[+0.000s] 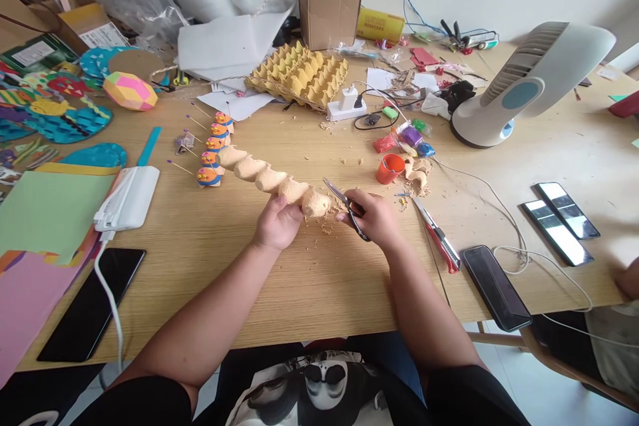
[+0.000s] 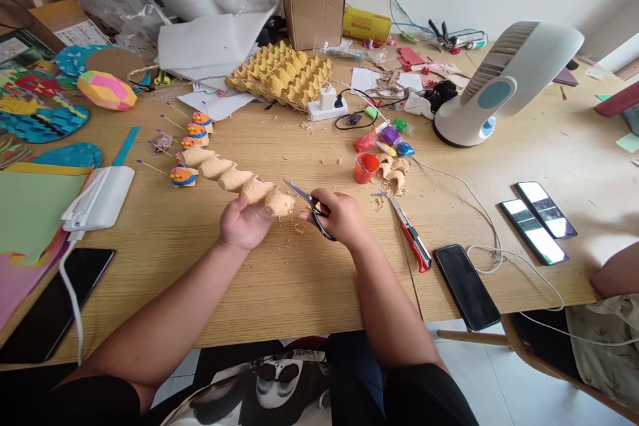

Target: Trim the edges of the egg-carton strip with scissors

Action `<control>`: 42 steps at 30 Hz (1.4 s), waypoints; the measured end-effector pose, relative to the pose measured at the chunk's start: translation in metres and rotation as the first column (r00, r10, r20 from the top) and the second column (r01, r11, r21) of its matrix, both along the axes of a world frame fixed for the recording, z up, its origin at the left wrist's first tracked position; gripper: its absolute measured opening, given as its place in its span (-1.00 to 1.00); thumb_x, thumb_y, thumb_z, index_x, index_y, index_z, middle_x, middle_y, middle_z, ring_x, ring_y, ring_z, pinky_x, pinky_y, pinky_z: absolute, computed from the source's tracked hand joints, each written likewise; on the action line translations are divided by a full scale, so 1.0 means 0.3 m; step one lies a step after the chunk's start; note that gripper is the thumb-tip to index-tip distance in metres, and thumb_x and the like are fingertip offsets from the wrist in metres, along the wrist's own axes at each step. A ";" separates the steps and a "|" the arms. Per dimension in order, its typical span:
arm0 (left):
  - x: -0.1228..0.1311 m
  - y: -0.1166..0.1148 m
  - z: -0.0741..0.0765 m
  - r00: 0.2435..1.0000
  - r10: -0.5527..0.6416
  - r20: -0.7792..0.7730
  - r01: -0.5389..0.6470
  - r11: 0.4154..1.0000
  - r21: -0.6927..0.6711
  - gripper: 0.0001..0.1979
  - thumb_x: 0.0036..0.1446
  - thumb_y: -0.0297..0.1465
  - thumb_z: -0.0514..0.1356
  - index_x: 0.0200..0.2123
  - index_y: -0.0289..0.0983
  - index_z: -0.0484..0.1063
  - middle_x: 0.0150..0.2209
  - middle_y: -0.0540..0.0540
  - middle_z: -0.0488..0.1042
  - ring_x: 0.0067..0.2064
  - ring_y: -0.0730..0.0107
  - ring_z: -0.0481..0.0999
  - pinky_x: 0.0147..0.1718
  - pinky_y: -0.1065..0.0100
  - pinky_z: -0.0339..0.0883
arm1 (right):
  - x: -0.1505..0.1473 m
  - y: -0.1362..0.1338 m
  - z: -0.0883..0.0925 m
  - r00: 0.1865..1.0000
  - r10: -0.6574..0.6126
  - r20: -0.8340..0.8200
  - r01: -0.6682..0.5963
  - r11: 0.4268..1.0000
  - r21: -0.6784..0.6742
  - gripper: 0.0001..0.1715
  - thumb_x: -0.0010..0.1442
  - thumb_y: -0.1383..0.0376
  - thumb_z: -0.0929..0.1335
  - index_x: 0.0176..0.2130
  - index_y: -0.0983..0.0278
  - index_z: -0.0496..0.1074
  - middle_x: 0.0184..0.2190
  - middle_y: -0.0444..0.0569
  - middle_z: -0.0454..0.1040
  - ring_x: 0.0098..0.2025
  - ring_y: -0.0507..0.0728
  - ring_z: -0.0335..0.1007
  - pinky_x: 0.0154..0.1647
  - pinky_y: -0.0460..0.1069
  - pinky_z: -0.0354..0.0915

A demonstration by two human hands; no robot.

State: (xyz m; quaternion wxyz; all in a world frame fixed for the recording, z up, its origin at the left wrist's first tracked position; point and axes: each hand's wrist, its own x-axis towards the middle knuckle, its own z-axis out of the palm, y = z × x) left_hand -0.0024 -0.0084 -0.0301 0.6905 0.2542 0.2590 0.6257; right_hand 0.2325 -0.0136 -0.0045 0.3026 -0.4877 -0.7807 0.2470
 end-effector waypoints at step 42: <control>-0.009 -0.008 0.018 0.998 0.059 0.015 -0.057 0.992 -0.110 -0.69 0.01 -0.17 0.43 -0.18 -0.16 0.61 -0.24 -0.02 0.67 -0.19 0.21 0.66 -0.15 0.22 0.56 | 0.004 0.004 -0.007 0.979 0.199 0.038 -0.201 0.978 0.060 -0.37 0.35 -0.29 0.42 -0.10 0.21 0.58 -0.47 -0.11 0.40 -0.40 0.10 0.26 -0.34 -0.02 0.06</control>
